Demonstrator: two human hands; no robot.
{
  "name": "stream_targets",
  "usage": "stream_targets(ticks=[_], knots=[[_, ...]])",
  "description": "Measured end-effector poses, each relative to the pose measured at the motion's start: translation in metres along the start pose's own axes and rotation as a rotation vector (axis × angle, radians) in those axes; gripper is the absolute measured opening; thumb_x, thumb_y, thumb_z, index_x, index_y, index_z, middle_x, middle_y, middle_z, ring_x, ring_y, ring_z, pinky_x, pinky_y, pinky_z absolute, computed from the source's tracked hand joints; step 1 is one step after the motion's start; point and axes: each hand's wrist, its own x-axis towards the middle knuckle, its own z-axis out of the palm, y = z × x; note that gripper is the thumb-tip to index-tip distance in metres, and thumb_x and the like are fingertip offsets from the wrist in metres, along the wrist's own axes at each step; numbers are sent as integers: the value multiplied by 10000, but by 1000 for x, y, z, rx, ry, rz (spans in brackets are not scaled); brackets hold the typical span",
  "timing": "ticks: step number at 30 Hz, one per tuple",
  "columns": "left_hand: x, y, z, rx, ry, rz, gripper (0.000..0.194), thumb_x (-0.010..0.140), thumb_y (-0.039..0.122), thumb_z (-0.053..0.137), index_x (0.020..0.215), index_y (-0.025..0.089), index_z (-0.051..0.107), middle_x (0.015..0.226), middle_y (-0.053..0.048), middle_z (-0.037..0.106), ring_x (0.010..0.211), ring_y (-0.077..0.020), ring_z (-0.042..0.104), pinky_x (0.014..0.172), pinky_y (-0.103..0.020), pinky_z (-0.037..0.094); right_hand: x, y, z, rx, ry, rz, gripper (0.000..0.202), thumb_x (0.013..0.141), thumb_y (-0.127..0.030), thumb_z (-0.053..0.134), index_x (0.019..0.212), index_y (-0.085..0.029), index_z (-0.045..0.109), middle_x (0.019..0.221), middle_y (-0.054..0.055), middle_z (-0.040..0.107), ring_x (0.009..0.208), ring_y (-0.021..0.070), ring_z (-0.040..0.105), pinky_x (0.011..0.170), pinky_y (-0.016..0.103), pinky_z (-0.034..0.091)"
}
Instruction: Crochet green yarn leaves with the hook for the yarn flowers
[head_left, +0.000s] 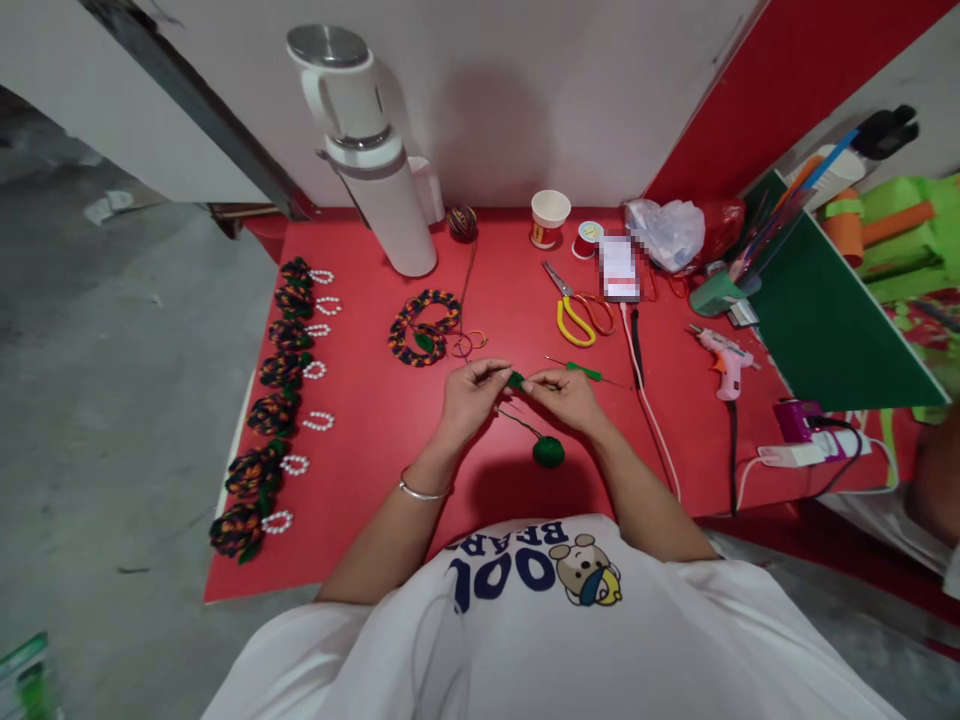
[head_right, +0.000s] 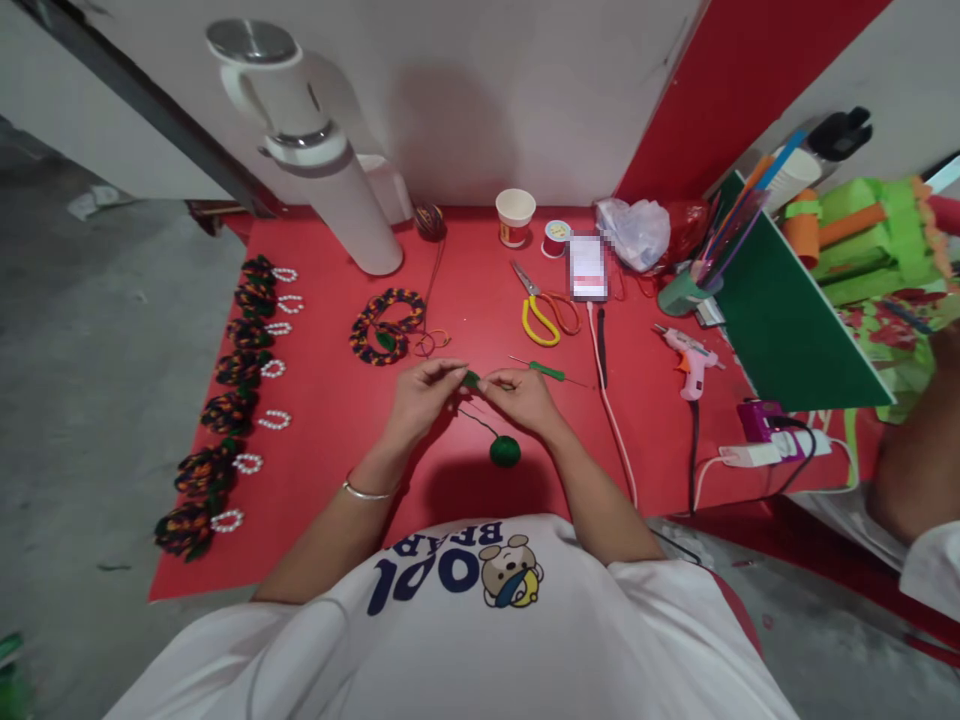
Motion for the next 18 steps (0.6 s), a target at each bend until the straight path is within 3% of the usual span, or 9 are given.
stream_targets(ticks=[3,7,9,13,18], knots=[[-1,-4,1,65,-51,31,418,685,353,877,1024,135,766,861,-75,766,593,-138,672,390,-184,462,0,1,1,-13,-20,-8,300,838,-442,694,845,-164,808,764,46,771,650,148,612,631,268,451],[2,-7,-1,31,-156,-44,353,700,408,864,850,110,749,610,-42,689,453,-128,603,357,-201,456,0,2,-2,-63,-26,-42,284,868,-431,677,812,-176,789,740,42,741,660,155,600,643,279,451],[4,-7,-4,-77,-156,-87,371,669,406,881,834,110,728,598,-52,698,435,-138,609,353,-211,462,1,3,-4,-101,28,-102,251,881,-408,675,858,-186,791,767,41,716,693,157,594,664,286,453],[4,-4,-9,-200,-213,-192,432,599,328,925,913,104,731,736,-110,765,582,-204,724,374,-205,479,5,9,-5,-144,171,-235,216,901,-364,675,1023,-229,792,867,37,663,783,164,595,734,306,488],[1,-1,-8,-164,-288,-250,467,621,302,925,1006,103,749,813,-108,775,613,-173,720,390,-177,453,7,13,-1,-230,269,-337,188,956,-355,632,963,-263,795,889,44,649,868,191,615,815,349,522]])
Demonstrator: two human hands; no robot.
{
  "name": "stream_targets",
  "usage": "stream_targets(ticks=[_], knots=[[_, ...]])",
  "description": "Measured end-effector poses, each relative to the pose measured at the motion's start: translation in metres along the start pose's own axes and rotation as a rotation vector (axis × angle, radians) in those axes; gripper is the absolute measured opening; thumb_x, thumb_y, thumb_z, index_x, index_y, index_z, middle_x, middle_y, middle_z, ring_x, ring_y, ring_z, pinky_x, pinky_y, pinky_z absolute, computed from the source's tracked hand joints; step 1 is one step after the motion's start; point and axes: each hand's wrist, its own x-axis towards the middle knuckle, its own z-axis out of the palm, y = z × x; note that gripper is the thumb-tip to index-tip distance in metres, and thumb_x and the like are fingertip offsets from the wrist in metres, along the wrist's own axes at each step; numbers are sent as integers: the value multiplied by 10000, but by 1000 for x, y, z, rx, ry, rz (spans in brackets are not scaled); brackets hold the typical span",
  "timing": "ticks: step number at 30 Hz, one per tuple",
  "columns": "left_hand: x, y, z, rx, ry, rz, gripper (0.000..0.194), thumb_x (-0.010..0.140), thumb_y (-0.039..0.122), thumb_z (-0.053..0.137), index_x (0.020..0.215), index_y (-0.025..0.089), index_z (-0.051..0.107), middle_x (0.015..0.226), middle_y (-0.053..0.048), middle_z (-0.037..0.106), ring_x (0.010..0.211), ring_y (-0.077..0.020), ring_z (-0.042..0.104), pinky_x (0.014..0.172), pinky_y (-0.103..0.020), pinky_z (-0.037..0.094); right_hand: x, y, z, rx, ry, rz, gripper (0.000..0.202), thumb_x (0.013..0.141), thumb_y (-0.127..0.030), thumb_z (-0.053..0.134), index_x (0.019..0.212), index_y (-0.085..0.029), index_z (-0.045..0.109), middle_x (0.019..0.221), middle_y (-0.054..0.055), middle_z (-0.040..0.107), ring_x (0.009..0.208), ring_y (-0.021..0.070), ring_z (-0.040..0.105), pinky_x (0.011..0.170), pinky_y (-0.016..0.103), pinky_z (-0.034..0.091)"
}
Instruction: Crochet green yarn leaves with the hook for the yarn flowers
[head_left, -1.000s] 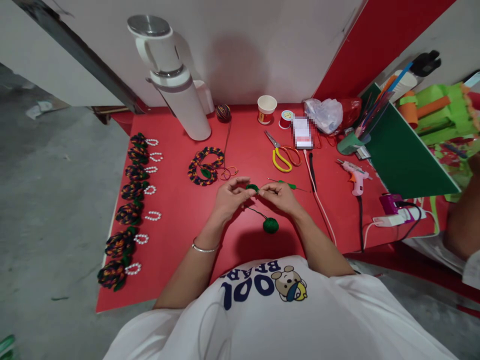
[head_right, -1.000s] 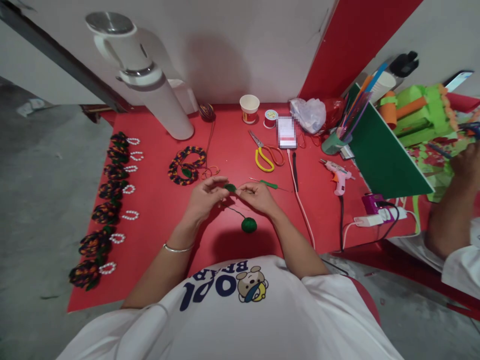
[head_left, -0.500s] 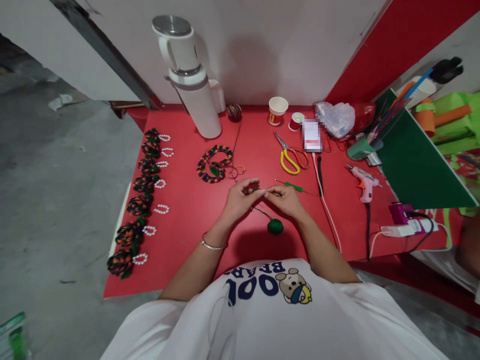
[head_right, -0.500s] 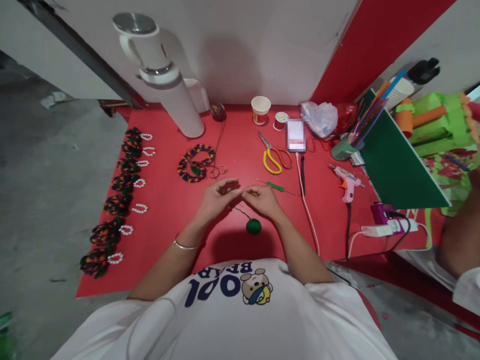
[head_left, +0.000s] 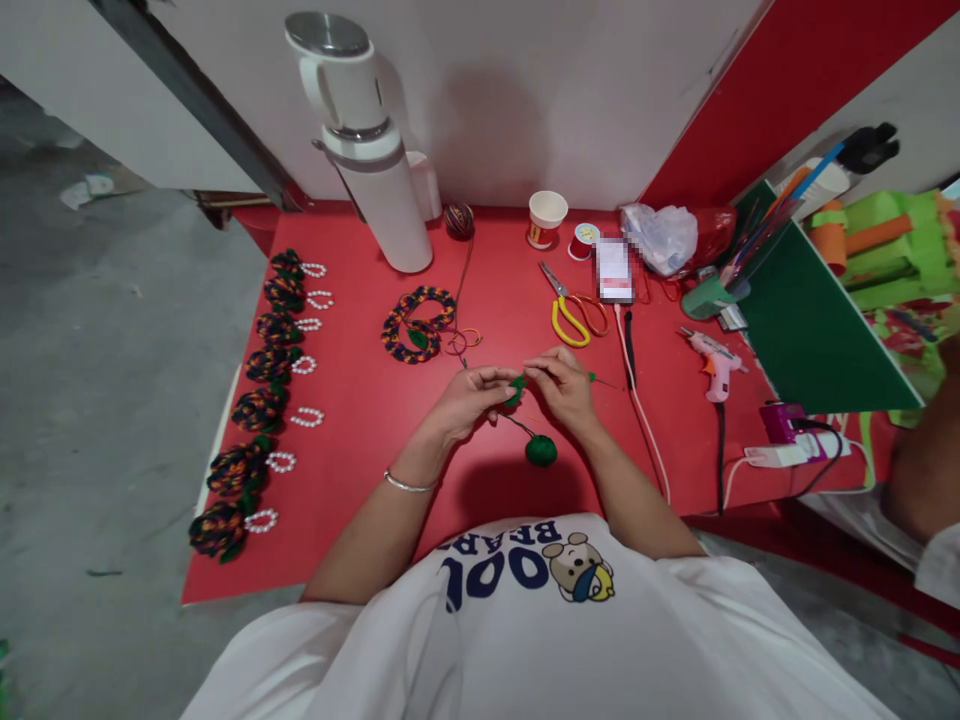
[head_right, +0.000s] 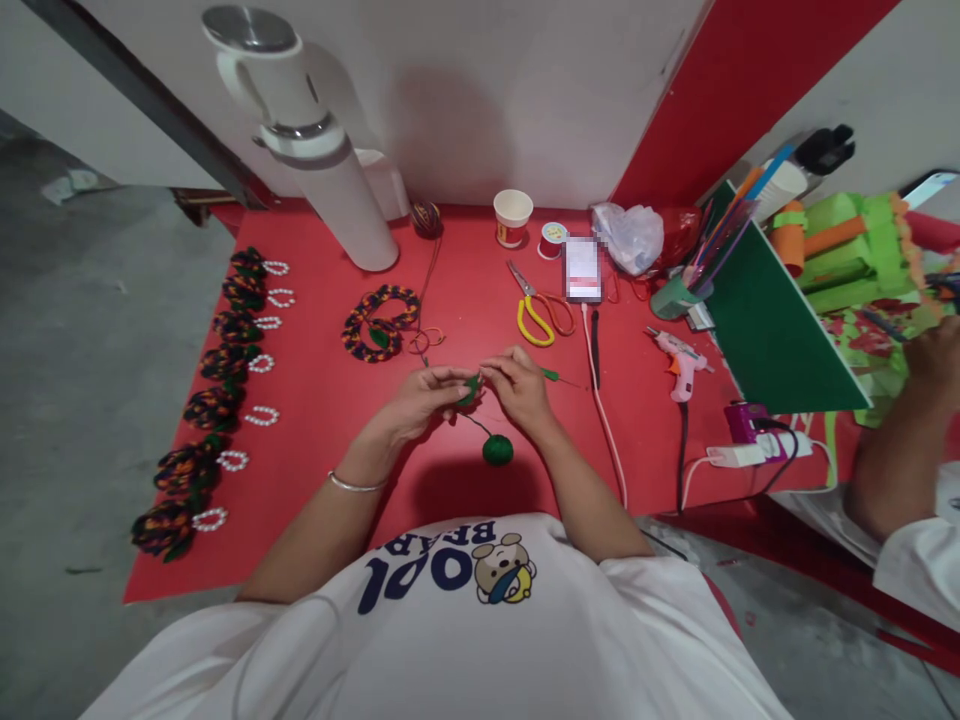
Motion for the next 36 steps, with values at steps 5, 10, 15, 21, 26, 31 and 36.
stream_targets(ticks=[5,10,15,21,26,31,36], knots=[[1,-1,5,37,12,0,441,655,445,901,901,106,764,738,-93,743,578,-146,674,369,-170,386,-3,2,1,27,-38,-58,177,961,-337,641,944,-268,803,885,37,648,859,182,626,801,338,528],[1,-3,6,83,-4,-4,356,661,413,883,793,102,769,606,-60,687,436,-84,537,374,-182,331,-6,2,3,1,-33,-64,199,971,-328,617,919,-266,799,898,46,650,867,187,625,820,351,531],[3,-4,6,4,24,20,372,649,405,893,838,105,780,593,-49,674,460,-105,574,374,-187,315,-5,-4,1,8,83,-9,203,957,-368,629,1070,-267,765,1093,79,651,912,190,628,847,362,539],[10,-12,7,-61,128,169,347,658,373,902,854,120,767,608,-34,692,470,-103,601,383,-174,341,-2,-14,-4,140,-61,171,276,904,-469,675,848,-212,762,797,42,660,719,165,589,697,315,481],[10,-12,7,-82,124,130,407,611,401,925,833,127,723,607,-14,676,459,-115,604,362,-181,383,-4,-10,3,217,-117,230,269,845,-467,731,796,-204,764,741,25,673,683,148,554,665,299,441],[7,-5,7,-153,51,30,460,613,378,924,907,154,650,637,-14,685,471,-135,625,337,-174,388,-2,1,4,346,22,375,289,866,-484,696,898,-203,757,812,40,706,739,159,611,735,313,512],[5,0,8,-292,-16,7,435,623,274,914,862,191,560,630,-3,685,490,-126,624,347,-137,345,-1,-4,0,125,178,166,346,883,-387,701,1199,-247,723,1165,94,679,923,172,648,846,338,555]])
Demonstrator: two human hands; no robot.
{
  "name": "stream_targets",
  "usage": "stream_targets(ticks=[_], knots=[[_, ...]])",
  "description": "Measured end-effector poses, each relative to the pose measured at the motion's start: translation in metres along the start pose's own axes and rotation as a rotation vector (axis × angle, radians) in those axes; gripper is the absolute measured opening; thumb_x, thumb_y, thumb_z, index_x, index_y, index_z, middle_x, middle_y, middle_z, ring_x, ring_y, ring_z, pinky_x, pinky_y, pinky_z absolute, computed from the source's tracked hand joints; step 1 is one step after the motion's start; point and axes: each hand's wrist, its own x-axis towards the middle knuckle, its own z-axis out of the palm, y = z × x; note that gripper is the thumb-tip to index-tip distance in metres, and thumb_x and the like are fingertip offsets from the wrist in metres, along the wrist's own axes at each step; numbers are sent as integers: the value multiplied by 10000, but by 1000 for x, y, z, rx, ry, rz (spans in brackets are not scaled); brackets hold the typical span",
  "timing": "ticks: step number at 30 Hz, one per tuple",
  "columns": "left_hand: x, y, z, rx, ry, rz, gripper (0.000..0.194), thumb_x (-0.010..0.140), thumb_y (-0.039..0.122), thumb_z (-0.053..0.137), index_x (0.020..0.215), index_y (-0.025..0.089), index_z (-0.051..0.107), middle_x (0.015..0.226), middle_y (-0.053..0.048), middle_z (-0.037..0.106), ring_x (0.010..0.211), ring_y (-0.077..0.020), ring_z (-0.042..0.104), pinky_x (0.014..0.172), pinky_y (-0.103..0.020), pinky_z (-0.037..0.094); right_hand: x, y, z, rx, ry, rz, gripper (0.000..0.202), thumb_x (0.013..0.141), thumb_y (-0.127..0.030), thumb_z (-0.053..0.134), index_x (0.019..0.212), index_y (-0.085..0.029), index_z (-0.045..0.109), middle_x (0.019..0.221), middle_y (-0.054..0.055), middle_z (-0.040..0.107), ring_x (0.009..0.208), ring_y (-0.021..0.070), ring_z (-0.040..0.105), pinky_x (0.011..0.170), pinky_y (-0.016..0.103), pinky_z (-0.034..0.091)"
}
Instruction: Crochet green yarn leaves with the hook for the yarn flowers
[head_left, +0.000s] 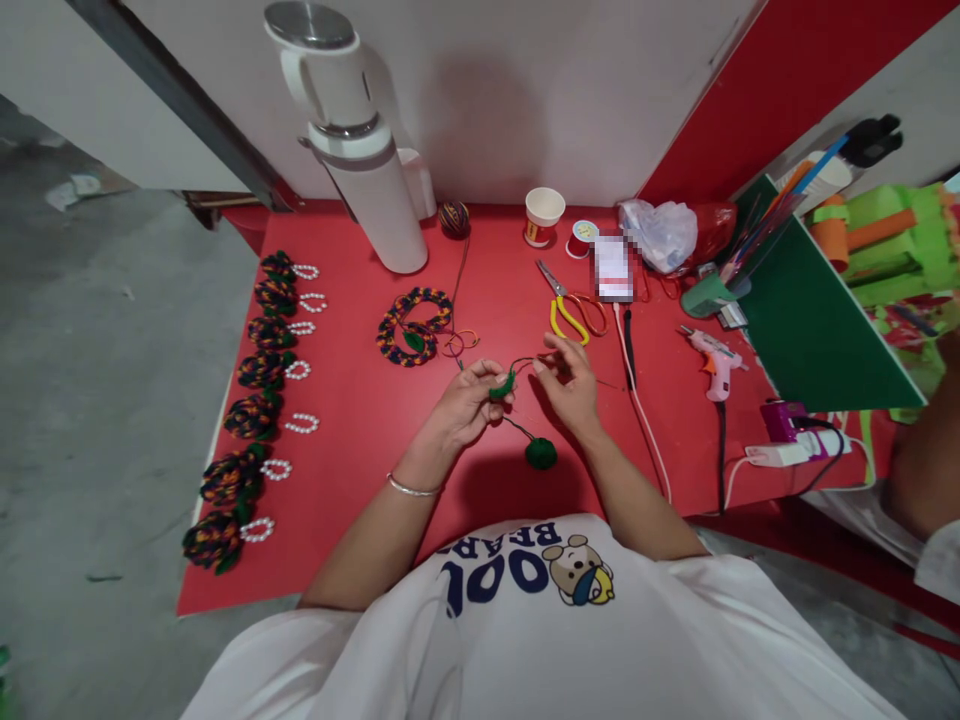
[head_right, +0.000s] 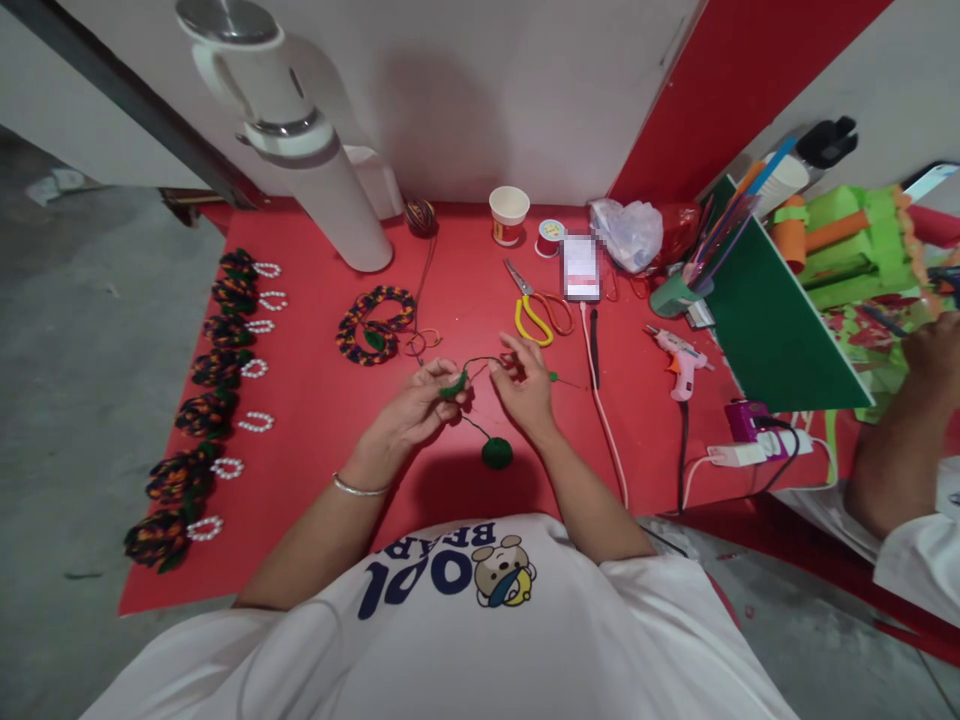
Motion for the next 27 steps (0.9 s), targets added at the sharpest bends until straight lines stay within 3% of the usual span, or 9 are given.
stream_targets(ticks=[2,6,13,17,22,25,27], knots=[[0,1,0,-19,-29,-21,392,643,261,902,829,179,567,606,-4,673,469,-107,595,353,-130,333,-2,-3,-1,-57,-27,-133,323,901,-366,697,1208,-273,726,1154,80,676,982,185,649,904,366,552],[1,-1,-3,16,-62,-87,331,653,257,889,797,136,617,548,-12,651,392,-85,530,347,-148,357,-5,0,1,-61,-209,-277,173,904,-361,729,1048,-286,789,1033,50,717,1016,204,662,949,405,537],[2,-3,-1,26,-25,-81,457,708,479,842,881,83,694,676,-95,736,502,-188,679,385,-255,528,-4,3,4,-46,-138,-185,145,937,-343,693,876,-258,793,896,41,731,921,199,671,887,392,542],[0,-5,1,128,55,28,437,603,348,944,864,87,709,664,-63,739,424,-131,625,391,-222,518,-4,1,3,-39,-131,-209,139,935,-341,697,876,-256,789,900,39,735,919,194,671,880,382,541],[-1,-2,1,79,130,55,397,568,332,958,786,96,725,631,-22,698,448,-97,605,404,-192,497,-6,-5,1,-3,-169,-254,141,910,-344,720,835,-240,780,923,48,744,913,189,676,871,372,537],[-2,2,2,64,123,47,365,592,319,939,800,102,733,648,-17,692,471,-93,598,415,-196,497,-7,-9,-2,44,-184,-197,274,939,-370,669,718,-223,737,828,42,724,807,174,670,789,347,530],[-3,3,2,66,106,38,332,622,314,917,803,105,732,646,-18,683,485,-95,597,414,-195,486,-6,-11,-3,75,-133,-147,278,947,-394,649,749,-218,734,841,44,712,800,170,662,760,333,522]])
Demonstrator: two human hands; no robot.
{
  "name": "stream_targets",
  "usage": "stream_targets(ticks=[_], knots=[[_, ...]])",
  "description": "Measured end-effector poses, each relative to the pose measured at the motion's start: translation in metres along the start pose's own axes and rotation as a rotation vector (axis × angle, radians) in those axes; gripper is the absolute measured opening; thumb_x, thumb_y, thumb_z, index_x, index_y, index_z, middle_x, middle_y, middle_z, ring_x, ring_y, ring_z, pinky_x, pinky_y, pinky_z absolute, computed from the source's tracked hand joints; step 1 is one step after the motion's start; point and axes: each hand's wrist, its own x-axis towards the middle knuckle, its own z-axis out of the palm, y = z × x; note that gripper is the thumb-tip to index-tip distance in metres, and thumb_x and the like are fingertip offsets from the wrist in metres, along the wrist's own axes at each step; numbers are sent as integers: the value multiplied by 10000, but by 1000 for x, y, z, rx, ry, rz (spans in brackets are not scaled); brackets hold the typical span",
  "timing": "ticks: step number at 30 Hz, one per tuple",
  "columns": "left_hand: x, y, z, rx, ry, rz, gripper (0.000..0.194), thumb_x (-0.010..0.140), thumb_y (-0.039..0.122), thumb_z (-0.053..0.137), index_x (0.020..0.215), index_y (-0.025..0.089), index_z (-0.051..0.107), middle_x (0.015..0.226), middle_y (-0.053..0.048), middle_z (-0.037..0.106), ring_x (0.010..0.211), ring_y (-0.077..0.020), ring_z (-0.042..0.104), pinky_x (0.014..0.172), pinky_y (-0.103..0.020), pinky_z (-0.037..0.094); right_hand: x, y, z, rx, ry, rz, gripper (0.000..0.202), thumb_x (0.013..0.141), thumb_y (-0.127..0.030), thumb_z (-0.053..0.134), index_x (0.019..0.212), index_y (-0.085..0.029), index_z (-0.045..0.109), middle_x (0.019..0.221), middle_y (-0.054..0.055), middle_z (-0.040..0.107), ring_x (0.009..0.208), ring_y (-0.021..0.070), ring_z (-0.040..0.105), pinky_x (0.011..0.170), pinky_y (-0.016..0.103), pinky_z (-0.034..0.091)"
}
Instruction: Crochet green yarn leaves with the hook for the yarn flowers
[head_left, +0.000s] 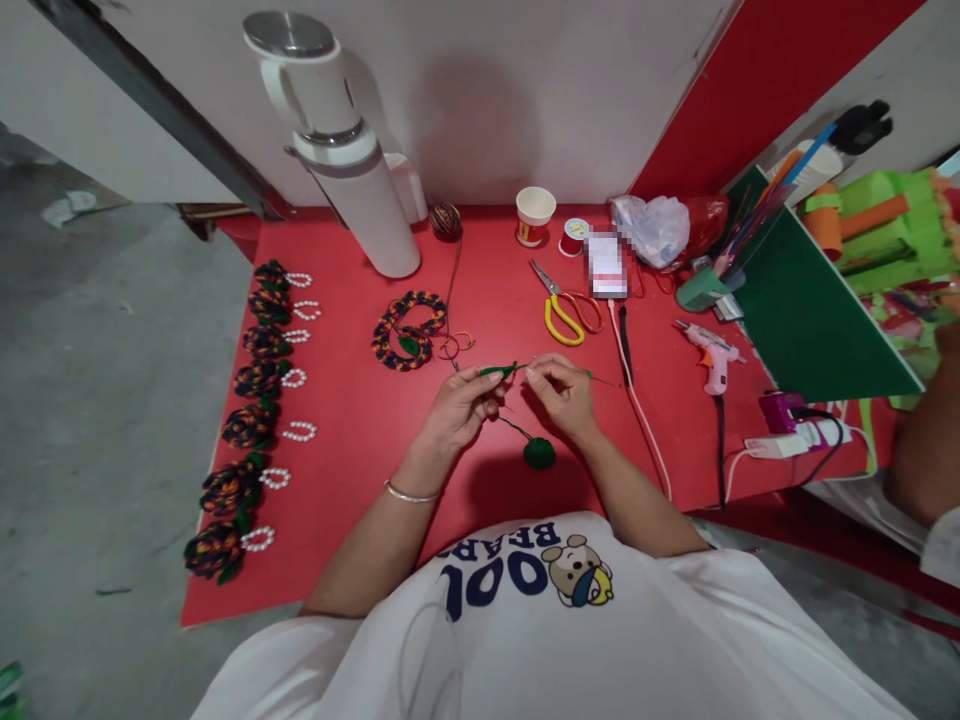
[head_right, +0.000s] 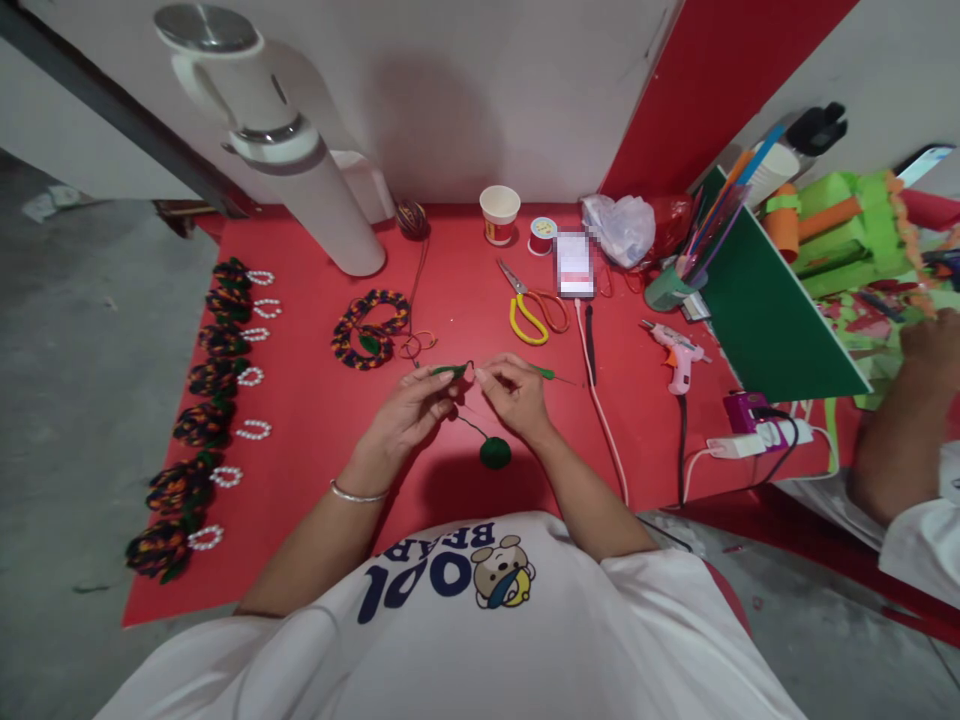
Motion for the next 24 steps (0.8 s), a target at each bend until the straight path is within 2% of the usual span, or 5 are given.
stream_targets(ticks=[3,8,14,17,24], knots=[[-1,0,1,2,-19,-1,291,644,305,892,795,121,724,652,-18,679,504,-96,599,414,-189,472,1,2,-1,58,44,115,301,931,-475,653,818,-213,747,854,45,701,781,164,647,725,313,514],[0,-6,1,74,-42,26,305,629,273,882,854,125,738,629,-21,692,480,-112,614,408,-197,467,0,8,6,244,-157,404,497,922,-629,604,759,-186,762,582,-12,578,505,99,501,507,253,410],[3,-12,1,182,-18,50,300,610,287,846,810,131,687,545,-18,680,402,-132,593,359,-203,440,7,5,7,658,26,605,355,738,-514,843,895,-207,760,645,-30,642,446,41,356,376,187,223],[3,-12,0,241,7,51,284,600,283,831,777,137,664,574,-28,694,401,-121,579,353,-196,422,14,4,0,819,107,644,337,706,-449,873,902,-213,733,800,4,729,492,40,422,365,163,255],[2,-23,-1,489,-37,165,219,681,251,847,860,140,784,777,-66,726,551,-97,589,521,-212,491,16,8,-4,778,100,623,411,652,-507,905,846,-207,702,630,-60,614,441,27,401,354,156,259]])
